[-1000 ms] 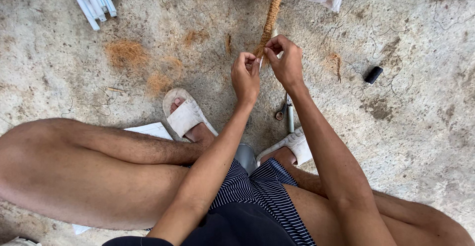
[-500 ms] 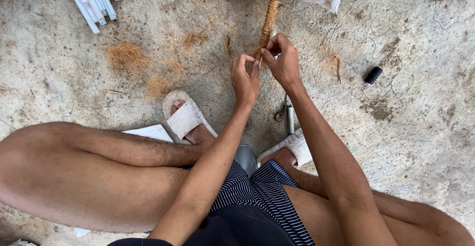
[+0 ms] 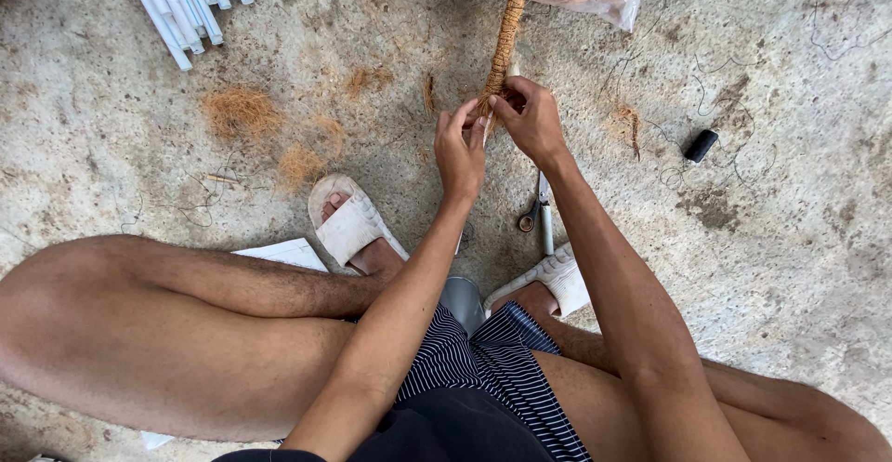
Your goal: The person sits on the floor and wraps natural fiber rope around a white PVC pipe using a wooden tool to secure the fibers. The person repeatedly pulls fibers from a plastic bag, wraps them around the pipe, and uses the tool to tighten the wrapping.
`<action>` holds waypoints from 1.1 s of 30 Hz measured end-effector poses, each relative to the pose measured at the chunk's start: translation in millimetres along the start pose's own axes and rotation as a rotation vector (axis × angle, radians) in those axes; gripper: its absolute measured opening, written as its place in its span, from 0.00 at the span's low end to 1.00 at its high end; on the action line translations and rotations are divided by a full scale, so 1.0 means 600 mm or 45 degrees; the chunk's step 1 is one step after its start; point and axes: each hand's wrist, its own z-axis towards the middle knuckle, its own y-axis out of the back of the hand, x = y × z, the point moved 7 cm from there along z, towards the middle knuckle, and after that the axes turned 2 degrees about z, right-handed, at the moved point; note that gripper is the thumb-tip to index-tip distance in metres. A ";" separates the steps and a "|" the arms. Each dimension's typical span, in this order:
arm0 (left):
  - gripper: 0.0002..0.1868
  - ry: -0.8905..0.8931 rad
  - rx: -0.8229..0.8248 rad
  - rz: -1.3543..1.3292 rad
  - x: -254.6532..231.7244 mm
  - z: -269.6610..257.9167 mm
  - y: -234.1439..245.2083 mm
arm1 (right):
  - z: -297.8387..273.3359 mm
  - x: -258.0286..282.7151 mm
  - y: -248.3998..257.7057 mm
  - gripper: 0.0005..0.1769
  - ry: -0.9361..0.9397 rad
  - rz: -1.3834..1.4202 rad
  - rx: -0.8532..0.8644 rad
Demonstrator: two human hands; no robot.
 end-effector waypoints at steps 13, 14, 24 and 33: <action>0.21 -0.098 -0.020 0.013 0.015 -0.008 0.012 | -0.004 0.026 0.005 0.13 0.007 0.222 0.015; 0.23 -0.095 -0.081 -0.092 0.015 0.001 0.024 | -0.003 0.032 0.005 0.13 0.019 0.215 0.012; 0.35 -0.421 0.492 0.013 -0.113 0.049 0.020 | -0.026 0.119 0.018 0.14 0.197 0.412 0.025; 0.35 -0.457 0.700 -0.248 -0.209 -0.011 0.095 | -0.081 0.216 0.070 0.14 0.187 0.498 -0.032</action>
